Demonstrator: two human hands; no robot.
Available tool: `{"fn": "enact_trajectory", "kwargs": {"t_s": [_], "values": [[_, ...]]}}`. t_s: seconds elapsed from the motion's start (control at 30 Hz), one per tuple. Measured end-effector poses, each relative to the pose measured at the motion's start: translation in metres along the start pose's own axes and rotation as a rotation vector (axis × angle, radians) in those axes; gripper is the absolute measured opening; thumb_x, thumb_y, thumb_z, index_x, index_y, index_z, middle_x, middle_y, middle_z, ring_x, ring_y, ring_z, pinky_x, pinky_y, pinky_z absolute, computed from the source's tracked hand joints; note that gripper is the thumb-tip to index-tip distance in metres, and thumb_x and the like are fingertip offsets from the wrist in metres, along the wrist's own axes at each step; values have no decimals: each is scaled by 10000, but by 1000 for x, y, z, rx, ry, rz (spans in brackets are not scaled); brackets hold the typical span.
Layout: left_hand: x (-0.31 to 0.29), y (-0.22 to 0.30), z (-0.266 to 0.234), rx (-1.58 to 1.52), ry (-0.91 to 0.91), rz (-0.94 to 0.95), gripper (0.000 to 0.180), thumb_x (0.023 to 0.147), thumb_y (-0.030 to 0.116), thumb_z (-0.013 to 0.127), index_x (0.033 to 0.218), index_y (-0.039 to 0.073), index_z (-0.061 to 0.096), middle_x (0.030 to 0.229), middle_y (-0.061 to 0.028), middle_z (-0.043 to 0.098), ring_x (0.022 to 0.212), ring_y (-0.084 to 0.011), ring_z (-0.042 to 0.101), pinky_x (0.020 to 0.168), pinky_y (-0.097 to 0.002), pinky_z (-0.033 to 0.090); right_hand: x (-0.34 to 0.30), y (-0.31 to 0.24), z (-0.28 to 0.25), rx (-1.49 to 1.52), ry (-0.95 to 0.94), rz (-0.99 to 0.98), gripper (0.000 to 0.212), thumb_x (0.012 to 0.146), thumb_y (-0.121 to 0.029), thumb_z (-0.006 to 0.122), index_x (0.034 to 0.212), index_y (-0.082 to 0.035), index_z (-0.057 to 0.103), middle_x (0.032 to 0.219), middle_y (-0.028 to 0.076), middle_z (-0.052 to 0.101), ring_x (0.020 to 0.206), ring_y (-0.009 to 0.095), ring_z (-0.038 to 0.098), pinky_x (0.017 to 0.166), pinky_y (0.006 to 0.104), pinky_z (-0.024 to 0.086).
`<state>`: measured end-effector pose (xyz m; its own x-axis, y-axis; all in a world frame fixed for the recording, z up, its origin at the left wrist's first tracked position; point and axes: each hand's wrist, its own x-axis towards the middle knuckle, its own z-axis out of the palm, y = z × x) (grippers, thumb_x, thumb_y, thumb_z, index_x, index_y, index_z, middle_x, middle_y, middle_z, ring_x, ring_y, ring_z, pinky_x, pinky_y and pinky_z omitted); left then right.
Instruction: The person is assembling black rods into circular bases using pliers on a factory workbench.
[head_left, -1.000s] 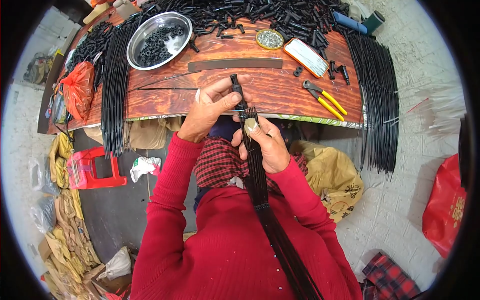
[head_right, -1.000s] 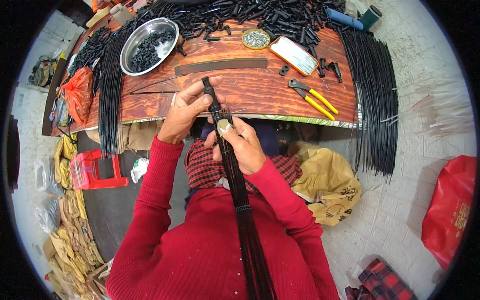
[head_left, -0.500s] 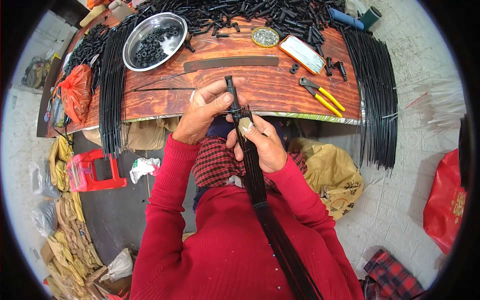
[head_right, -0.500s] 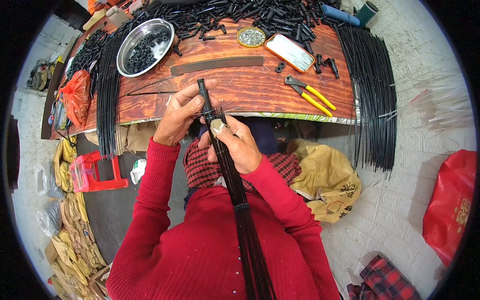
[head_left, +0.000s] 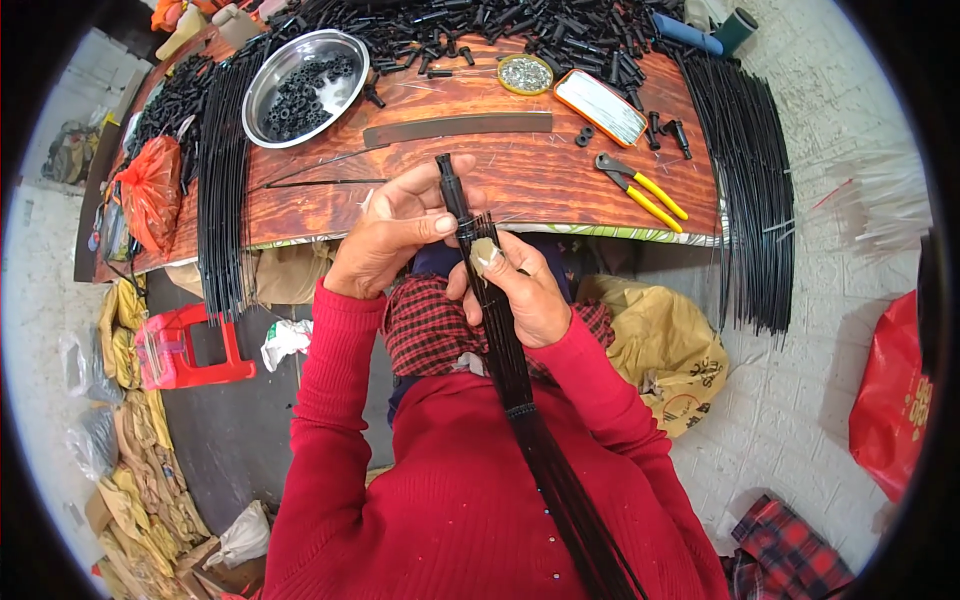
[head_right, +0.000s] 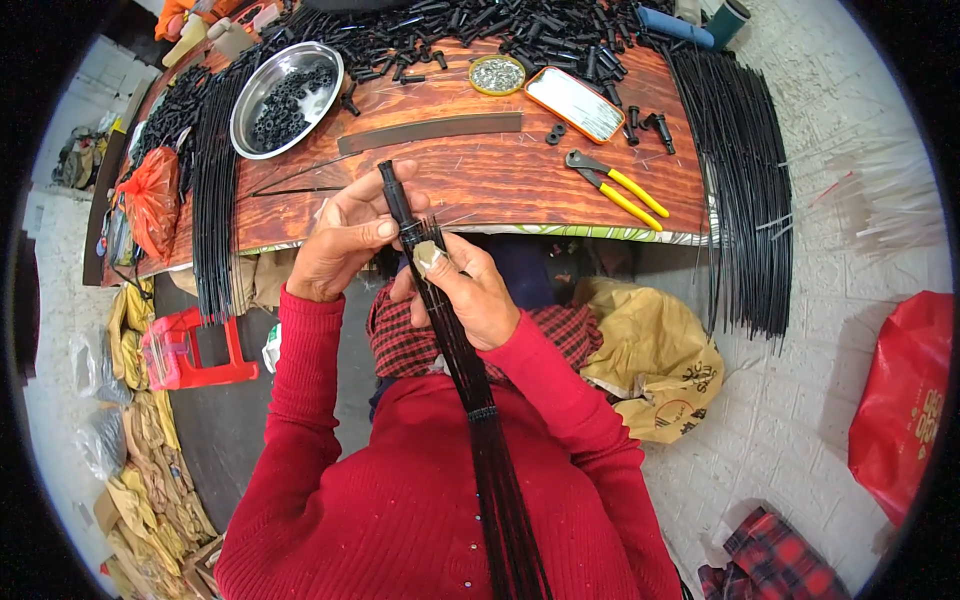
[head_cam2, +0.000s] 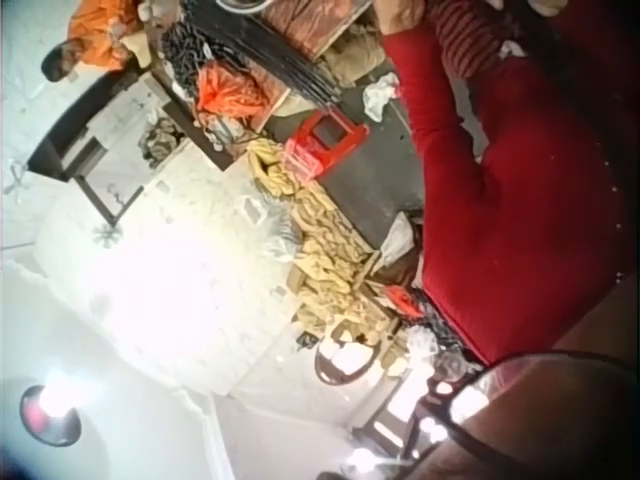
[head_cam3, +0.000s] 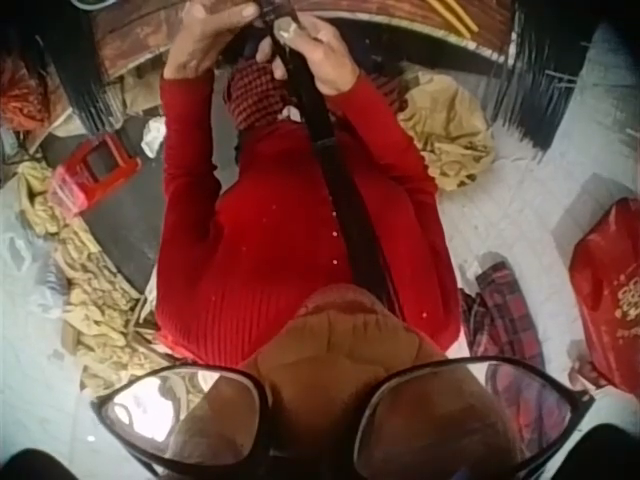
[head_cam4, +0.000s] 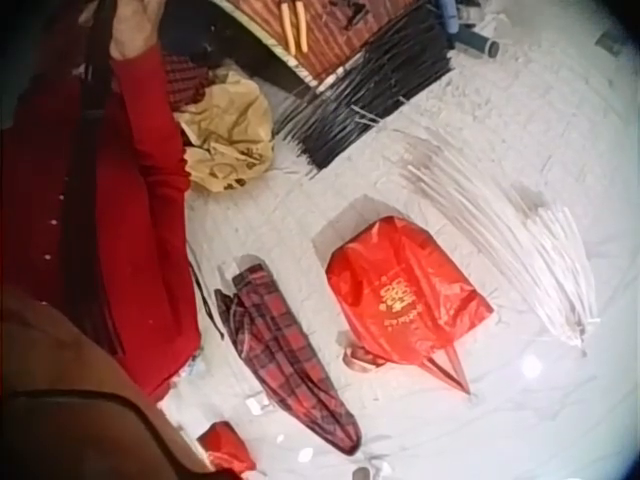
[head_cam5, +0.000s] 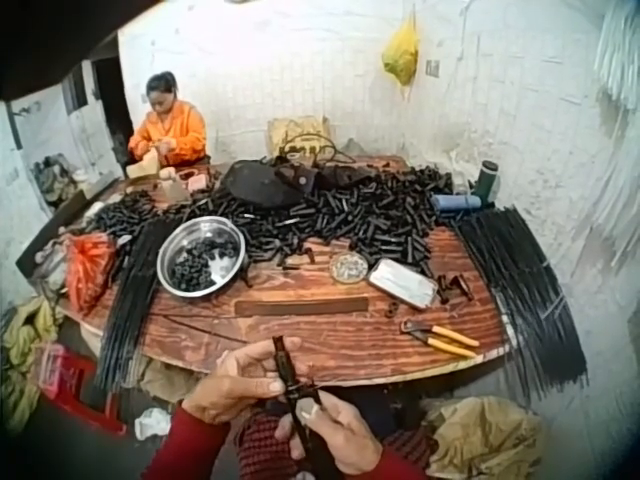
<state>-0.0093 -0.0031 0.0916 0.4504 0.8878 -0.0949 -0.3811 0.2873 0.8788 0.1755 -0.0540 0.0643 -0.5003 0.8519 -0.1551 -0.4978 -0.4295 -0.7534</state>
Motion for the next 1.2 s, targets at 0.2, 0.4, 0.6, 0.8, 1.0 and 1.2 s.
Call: {"fn": "enact_trajectory", "kwargs": {"t_s": [0.2,0.4,0.6,0.8,1.0,1.2], "values": [[4,-11,-4,-17,14,61,727,818,115,751,1436,-2,387,1154,-140,652,1018,-201,664,800,-265,538,-1,-3,1,-5,13,-15,383,1000,-304,529,1228,1,501,856,139,664,563,120,598,518,203,476],[5,-32,-9,-112,15,129,736,810,117,770,1430,0,392,1164,-182,654,1021,-236,676,811,-296,557,-4,-5,4,5,7,-13,385,1000,-298,534,1242,-1,496,854,146,663,568,123,608,516,206,484],[5,-35,-11,-110,24,135,695,803,110,771,1401,-5,437,1151,-192,663,983,-225,687,788,-282,555,-5,-6,0,45,-44,14,415,996,-316,541,1257,-1,473,858,155,664,571,133,617,513,215,491],[12,-32,-20,-73,-71,63,651,803,106,766,1369,2,462,1127,-163,679,1067,-262,658,960,-380,503,-5,-5,-1,143,-67,8,414,992,-299,548,1272,-16,435,866,168,667,578,150,629,512,225,498],[24,-46,-17,-240,-155,97,603,826,122,743,1349,-12,475,1110,-154,681,1091,-272,640,972,-401,487,-3,-7,-7,157,-7,25,320,974,-264,578,1185,-36,504,856,154,663,563,164,624,514,237,509],[23,-50,-1,-78,164,71,606,932,203,648,1435,-22,395,1301,-153,577,1182,-242,576,1011,-383,452,11,8,-36,261,89,-15,247,959,-209,590,1144,-60,527,854,131,655,579,170,617,520,273,520]]}}
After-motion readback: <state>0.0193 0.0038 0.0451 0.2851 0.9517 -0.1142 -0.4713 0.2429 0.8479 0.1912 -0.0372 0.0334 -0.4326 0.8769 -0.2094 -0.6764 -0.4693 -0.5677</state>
